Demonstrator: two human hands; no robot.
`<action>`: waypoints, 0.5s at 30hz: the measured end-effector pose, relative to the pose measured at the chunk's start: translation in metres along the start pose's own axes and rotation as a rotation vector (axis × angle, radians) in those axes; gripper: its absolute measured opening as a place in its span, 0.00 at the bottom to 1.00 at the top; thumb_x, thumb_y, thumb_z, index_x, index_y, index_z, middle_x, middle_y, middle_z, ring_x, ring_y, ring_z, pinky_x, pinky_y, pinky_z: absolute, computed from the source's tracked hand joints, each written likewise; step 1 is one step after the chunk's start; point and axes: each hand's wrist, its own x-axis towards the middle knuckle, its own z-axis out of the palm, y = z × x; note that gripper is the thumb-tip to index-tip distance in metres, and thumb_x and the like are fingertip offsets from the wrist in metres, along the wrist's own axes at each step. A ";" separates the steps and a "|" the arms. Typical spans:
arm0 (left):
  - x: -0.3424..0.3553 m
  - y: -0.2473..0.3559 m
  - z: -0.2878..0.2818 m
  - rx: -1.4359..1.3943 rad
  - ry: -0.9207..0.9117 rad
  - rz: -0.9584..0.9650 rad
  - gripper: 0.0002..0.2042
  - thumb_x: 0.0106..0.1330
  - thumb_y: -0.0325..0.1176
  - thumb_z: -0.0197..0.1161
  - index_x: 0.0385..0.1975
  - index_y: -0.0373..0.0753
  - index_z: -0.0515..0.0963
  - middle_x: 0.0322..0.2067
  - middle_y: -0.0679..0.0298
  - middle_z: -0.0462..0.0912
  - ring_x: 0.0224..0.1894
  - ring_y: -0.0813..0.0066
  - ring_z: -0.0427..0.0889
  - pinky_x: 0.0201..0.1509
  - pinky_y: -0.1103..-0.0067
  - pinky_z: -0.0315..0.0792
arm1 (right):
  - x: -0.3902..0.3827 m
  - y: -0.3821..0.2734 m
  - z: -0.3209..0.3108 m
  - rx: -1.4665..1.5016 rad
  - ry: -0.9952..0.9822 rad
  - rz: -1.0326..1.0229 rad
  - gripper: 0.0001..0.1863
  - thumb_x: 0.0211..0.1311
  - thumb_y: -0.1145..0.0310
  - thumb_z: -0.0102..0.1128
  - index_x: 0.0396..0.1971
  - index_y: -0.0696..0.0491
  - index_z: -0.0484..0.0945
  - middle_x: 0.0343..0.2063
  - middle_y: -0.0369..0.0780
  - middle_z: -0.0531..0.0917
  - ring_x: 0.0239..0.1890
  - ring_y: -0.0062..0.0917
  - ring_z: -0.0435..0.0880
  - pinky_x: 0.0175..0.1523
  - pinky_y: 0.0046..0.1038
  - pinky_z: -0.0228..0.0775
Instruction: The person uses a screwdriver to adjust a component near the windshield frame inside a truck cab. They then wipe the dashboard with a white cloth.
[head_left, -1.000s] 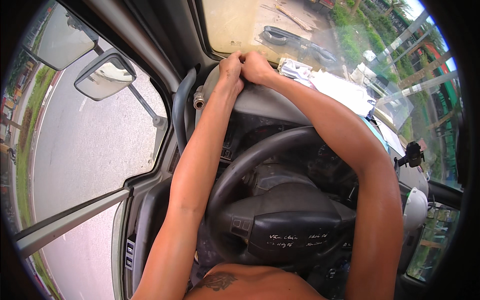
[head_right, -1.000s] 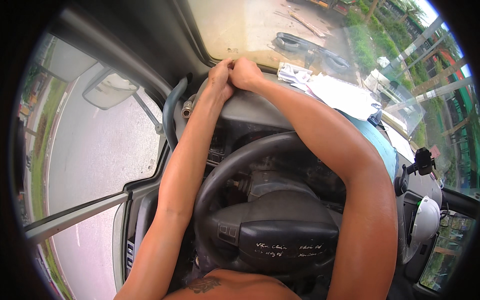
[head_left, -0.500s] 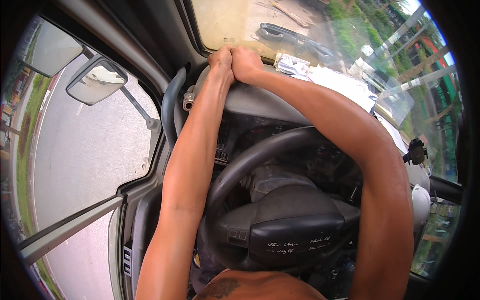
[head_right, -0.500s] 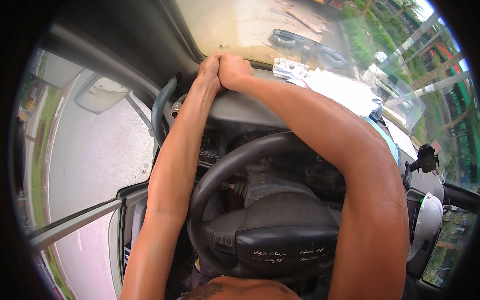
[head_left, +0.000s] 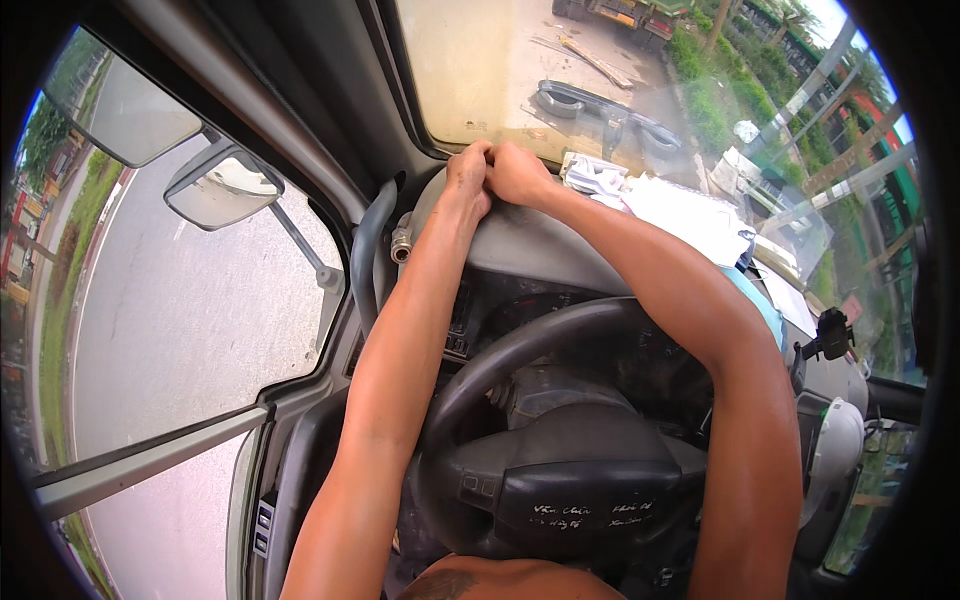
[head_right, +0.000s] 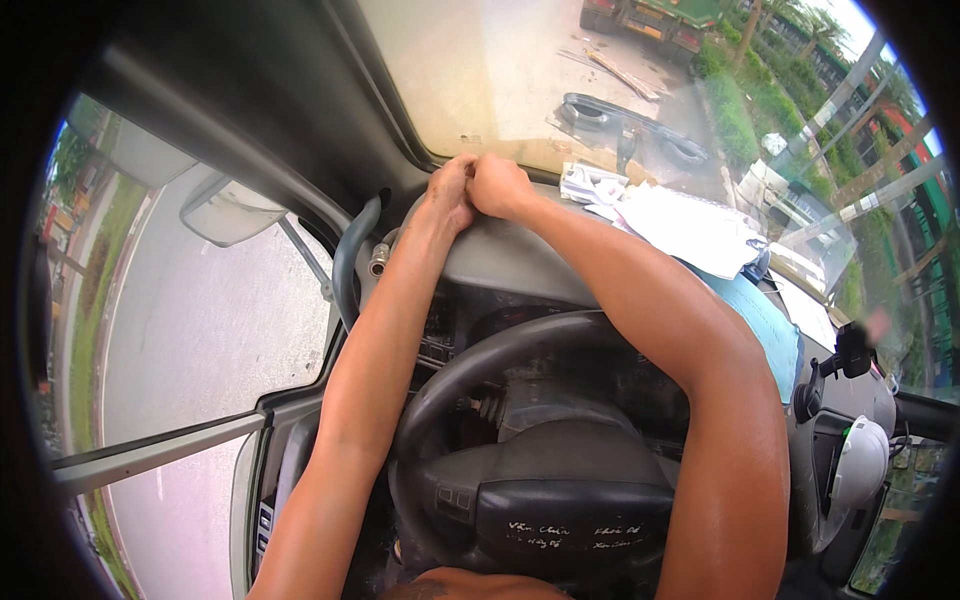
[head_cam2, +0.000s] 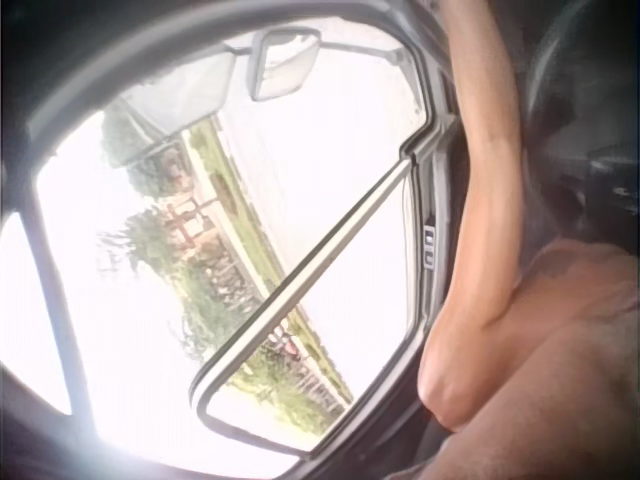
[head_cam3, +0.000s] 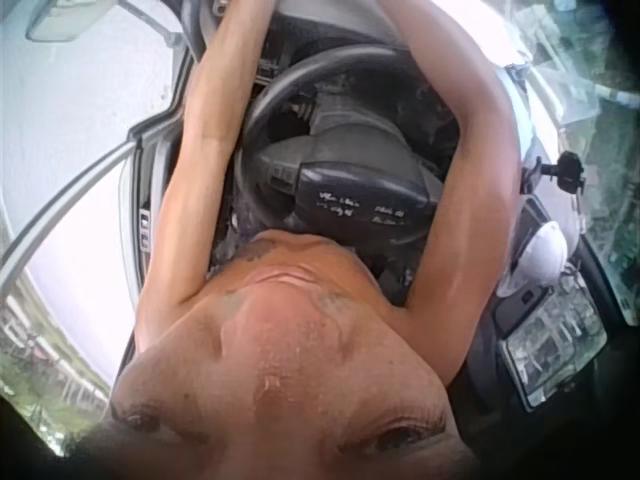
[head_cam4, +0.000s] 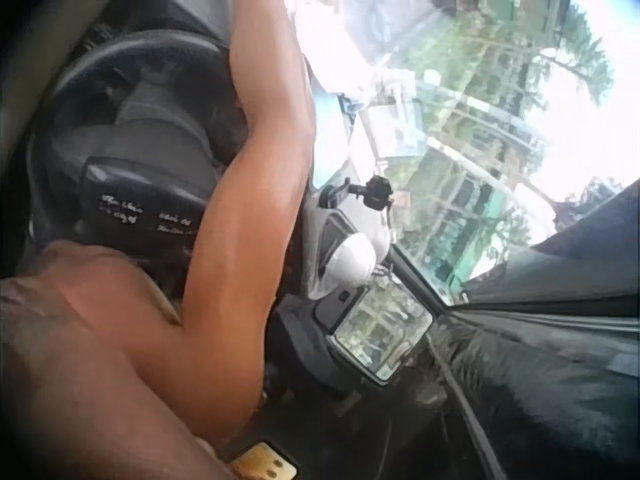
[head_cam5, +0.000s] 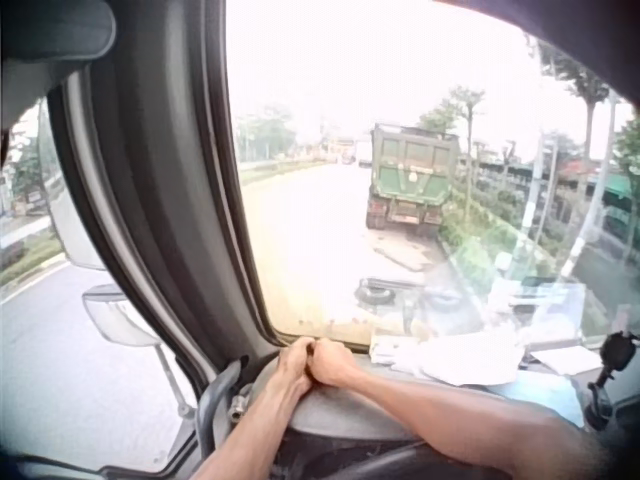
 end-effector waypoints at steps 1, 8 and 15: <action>0.000 -0.003 0.000 -0.018 0.015 -0.007 0.09 0.58 0.28 0.60 0.34 0.27 0.77 0.32 0.56 0.81 0.30 0.67 0.80 0.34 0.72 0.74 | 0.001 0.004 0.003 -0.008 0.005 0.001 0.19 0.61 0.60 0.56 0.46 0.54 0.83 0.45 0.54 0.84 0.50 0.48 0.82 0.55 0.42 0.73; -0.001 -0.005 0.003 -0.044 0.037 0.004 0.11 0.59 0.29 0.61 0.36 0.25 0.77 0.35 0.54 0.82 0.35 0.67 0.81 0.40 0.72 0.74 | 0.005 0.009 0.006 0.007 0.011 -0.016 0.19 0.61 0.56 0.57 0.43 0.54 0.85 0.43 0.54 0.84 0.49 0.47 0.83 0.55 0.42 0.73; 0.002 0.002 0.002 -0.033 0.037 -0.047 0.05 0.64 0.29 0.57 0.31 0.34 0.76 0.30 0.59 0.81 0.32 0.66 0.80 0.40 0.70 0.77 | 0.001 -0.002 0.007 -0.022 0.030 -0.017 0.17 0.62 0.59 0.56 0.42 0.54 0.84 0.43 0.53 0.84 0.49 0.48 0.83 0.54 0.42 0.74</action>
